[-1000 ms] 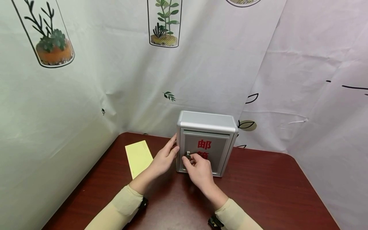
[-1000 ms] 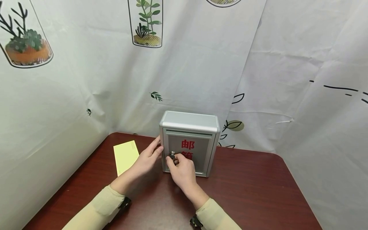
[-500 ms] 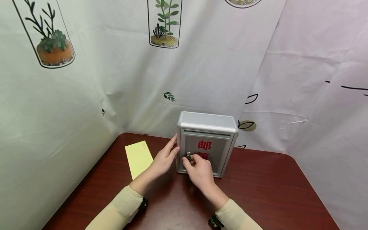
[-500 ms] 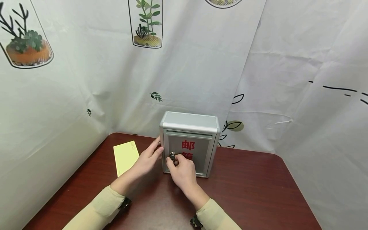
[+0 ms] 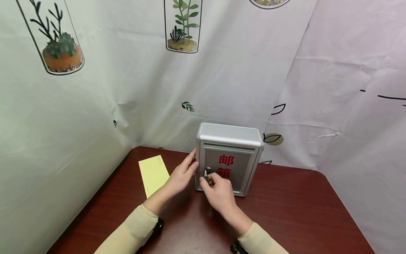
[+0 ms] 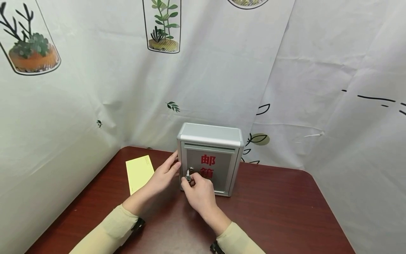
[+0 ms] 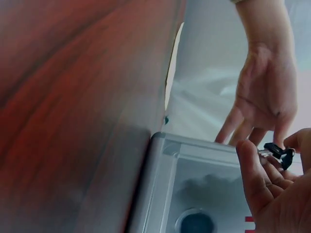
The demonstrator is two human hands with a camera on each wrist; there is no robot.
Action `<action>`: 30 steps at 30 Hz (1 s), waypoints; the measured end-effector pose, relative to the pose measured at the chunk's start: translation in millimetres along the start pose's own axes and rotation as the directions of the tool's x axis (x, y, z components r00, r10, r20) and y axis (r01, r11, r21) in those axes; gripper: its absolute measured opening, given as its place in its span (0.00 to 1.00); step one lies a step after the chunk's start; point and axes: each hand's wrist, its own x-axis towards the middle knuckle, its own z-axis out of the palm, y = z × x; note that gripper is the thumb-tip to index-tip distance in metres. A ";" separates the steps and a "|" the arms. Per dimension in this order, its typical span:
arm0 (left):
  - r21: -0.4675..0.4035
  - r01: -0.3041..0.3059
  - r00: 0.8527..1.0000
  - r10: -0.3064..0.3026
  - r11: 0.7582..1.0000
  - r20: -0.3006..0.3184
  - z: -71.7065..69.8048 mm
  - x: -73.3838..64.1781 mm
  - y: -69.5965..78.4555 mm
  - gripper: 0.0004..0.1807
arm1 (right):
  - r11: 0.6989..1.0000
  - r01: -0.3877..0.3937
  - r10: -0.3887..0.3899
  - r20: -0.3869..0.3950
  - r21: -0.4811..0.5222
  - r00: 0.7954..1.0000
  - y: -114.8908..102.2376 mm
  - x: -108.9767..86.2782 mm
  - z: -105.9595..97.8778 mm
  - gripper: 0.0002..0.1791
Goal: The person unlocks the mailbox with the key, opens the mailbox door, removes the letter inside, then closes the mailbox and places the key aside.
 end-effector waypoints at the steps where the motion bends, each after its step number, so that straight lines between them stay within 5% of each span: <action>1: 0.001 0.001 1.000 -0.001 1.000 0.001 -0.1 -0.3 0.2 0.35 | 0.999 -0.024 0.023 0.030 0.035 0.999 -2.0 -1.0 -1.4 0.09; 5: 0.005 0.004 1.000 -0.004 1.000 0.000 -0.2 -0.7 0.2 0.34 | 0.960 -0.164 0.124 0.180 0.226 0.976 -7.2 -4.7 -7.3 0.12; 10: 0.015 0.009 1.000 -0.009 1.000 -0.001 0.1 -0.6 -0.3 0.34 | 0.845 -0.322 0.178 0.343 0.427 0.922 -10.9 -8.3 -17.4 0.15; 15: 0.014 0.007 1.000 -0.007 1.000 -0.007 0.3 -0.9 0.2 0.34 | 0.751 -0.429 0.185 0.464 0.502 0.866 -5.2 -13.7 -29.0 0.15; 30: 0.010 0.023 0.999 -0.023 1.000 -0.022 1.0 -1.0 2.8 0.34 | 0.707 -0.580 0.260 0.613 0.405 0.746 38.8 -29.0 -57.0 0.21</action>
